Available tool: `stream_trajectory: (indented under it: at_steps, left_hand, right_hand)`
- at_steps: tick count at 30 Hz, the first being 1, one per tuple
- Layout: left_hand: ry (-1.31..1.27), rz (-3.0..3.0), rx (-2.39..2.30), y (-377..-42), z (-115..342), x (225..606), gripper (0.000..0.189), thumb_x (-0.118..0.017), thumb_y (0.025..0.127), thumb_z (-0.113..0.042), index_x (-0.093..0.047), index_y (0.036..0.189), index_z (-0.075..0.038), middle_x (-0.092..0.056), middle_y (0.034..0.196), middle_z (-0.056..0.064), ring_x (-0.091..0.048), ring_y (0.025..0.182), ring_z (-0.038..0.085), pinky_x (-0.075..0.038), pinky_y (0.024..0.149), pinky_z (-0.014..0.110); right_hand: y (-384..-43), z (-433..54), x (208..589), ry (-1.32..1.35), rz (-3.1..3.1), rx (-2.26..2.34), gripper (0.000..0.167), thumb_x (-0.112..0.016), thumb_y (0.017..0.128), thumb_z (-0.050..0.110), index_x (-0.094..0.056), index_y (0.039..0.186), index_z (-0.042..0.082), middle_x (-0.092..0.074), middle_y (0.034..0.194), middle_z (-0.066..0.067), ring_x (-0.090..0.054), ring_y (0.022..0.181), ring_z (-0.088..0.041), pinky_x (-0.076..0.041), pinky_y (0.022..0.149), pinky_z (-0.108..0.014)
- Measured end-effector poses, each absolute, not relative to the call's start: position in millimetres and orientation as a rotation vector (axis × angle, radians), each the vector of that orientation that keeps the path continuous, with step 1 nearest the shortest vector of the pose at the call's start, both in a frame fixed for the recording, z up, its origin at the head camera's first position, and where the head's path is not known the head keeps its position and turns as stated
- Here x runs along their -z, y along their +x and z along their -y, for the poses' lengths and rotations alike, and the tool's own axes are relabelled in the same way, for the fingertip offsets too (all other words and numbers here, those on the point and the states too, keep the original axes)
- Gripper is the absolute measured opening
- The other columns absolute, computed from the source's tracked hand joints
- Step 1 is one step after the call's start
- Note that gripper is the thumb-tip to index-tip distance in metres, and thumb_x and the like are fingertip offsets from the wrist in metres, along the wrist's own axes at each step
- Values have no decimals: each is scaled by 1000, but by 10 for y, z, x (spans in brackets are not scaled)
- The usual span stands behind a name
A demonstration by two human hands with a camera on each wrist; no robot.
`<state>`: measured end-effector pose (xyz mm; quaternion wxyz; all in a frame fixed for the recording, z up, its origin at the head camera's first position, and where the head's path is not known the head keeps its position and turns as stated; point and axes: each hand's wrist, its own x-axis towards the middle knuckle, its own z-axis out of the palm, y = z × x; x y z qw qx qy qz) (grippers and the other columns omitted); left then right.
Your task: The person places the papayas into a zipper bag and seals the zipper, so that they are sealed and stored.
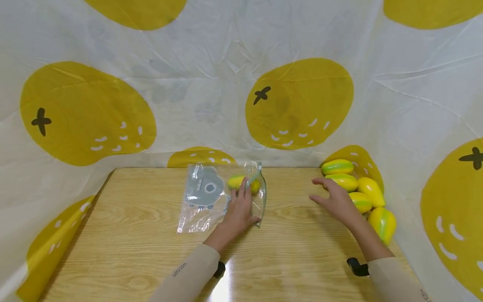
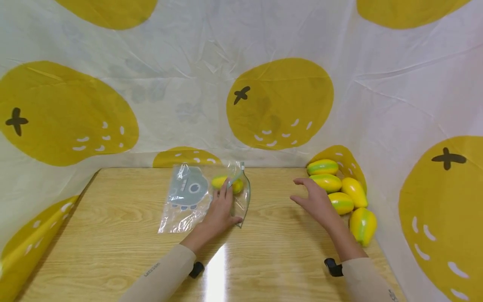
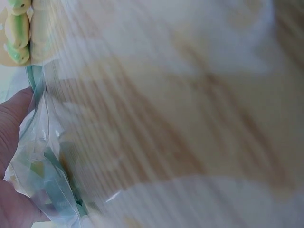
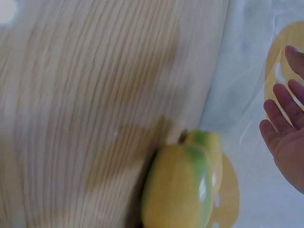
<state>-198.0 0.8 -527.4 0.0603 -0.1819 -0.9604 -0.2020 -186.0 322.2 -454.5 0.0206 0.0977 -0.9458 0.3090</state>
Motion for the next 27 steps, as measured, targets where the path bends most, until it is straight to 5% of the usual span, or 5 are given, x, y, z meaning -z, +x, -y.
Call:
stream_trajectory:
  at_steps: [14, 27]
  left_hand:
    - [-575, 2879, 558, -1981, 12, 5295, 121, -97, 63, -50, -35, 154, 2, -11, 173, 15, -49, 126, 42, -60, 83, 48]
    - [-554, 2928, 579, -1979, -2, 5264, 119, -97, 65, -49, -36, 154, 1, -9, 174, 13, -46, 130, 41, -59, 88, 50]
  right_hand:
    - [-1719, -4028, 4564, 217, 3012, -782, 63, -79, 93, 28, -54, 142, -1, -53, 144, -30, -44, 132, -55, -40, 99, -69]
    - [-1706, -4289, 4698, 295, 3031, -714, 68, -85, 85, 22, -54, 138, -8, -54, 136, -36, -47, 125, -58, -39, 97, -71]
